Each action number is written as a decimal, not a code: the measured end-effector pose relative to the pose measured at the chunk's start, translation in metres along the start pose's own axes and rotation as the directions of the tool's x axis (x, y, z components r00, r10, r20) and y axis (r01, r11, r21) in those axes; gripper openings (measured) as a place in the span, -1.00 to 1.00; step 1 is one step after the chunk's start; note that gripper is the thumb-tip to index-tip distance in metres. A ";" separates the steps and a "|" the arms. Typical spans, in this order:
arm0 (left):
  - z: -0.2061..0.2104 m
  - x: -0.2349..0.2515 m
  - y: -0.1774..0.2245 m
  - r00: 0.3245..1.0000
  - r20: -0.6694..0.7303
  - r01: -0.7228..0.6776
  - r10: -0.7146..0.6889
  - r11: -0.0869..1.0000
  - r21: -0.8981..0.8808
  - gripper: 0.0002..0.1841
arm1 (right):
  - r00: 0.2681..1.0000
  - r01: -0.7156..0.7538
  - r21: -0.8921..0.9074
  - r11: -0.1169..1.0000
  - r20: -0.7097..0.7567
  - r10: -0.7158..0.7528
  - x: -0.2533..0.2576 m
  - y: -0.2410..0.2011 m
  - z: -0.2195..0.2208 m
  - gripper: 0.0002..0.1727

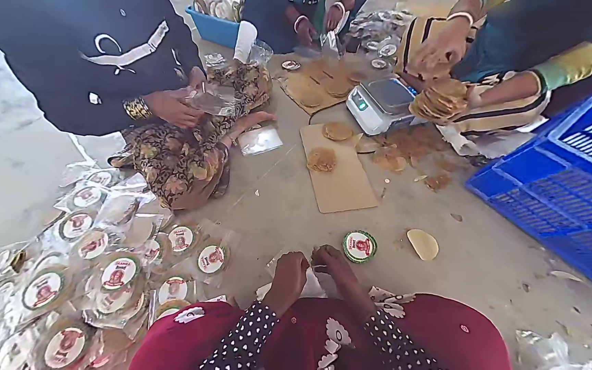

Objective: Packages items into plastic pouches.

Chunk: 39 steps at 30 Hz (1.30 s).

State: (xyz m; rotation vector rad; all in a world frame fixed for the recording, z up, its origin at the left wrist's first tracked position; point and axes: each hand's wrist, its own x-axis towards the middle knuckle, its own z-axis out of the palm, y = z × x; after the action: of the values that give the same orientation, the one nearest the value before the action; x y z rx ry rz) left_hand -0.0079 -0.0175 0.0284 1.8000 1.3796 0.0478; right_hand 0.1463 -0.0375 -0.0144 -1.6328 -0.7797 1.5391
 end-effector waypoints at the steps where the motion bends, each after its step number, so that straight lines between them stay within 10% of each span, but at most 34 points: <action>1: 0.001 0.001 -0.003 0.999 -0.046 -0.004 0.000 0.995 -0.101 -0.74 | 1.000 0.026 0.017 1.000 0.004 -0.026 0.000 -0.002 0.000 -0.62; 7: 0.004 0.007 -0.011 0.974 -0.166 0.005 -0.156 0.744 -0.668 -0.79 | 0.981 0.191 0.068 0.979 -0.039 -0.188 -0.007 -0.005 0.000 -0.64; 12: 0.003 0.003 -0.004 0.980 -0.029 0.091 -0.194 0.579 -0.811 -0.90 | 0.966 0.258 0.055 0.965 0.003 -0.258 -0.006 -0.002 0.002 -0.65; 19: 0.009 0.002 -0.005 0.973 -0.221 -0.111 -0.068 0.701 -0.705 -0.81 | 0.958 0.285 0.078 0.955 -0.005 -0.286 -0.012 -0.007 0.003 -0.60; 25: 0.009 -0.002 -0.005 0.988 -0.143 -0.144 0.065 0.737 -0.660 -0.68 | 0.801 0.598 -0.166 0.784 0.142 -0.581 0.006 -0.011 -0.020 -0.11; 30: 0.009 -0.002 -0.004 0.932 -0.362 -0.196 0.015 0.862 -0.468 -0.71 | 0.750 0.546 -0.493 0.678 -0.072 -0.657 -0.014 -0.012 -0.002 -0.47; 35: 0.019 -0.004 -0.006 0.857 -0.485 -0.306 0.172 0.928 -0.211 -0.70 | 0.852 0.446 -0.449 0.774 -0.052 -0.521 -0.018 -0.008 0.009 -0.69; 39: 0.018 -0.003 -0.006 0.869 -0.479 -0.312 0.121 0.886 -0.343 -0.64 | 0.865 0.391 -0.469 0.792 -0.106 -0.490 -0.017 -0.014 0.003 -0.79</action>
State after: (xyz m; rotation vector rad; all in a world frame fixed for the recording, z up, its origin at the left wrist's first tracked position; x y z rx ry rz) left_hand -0.0049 -0.0306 0.0139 1.6259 1.3283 0.8672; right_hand 0.1428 -0.0436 0.0068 -1.7270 -1.3431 0.8633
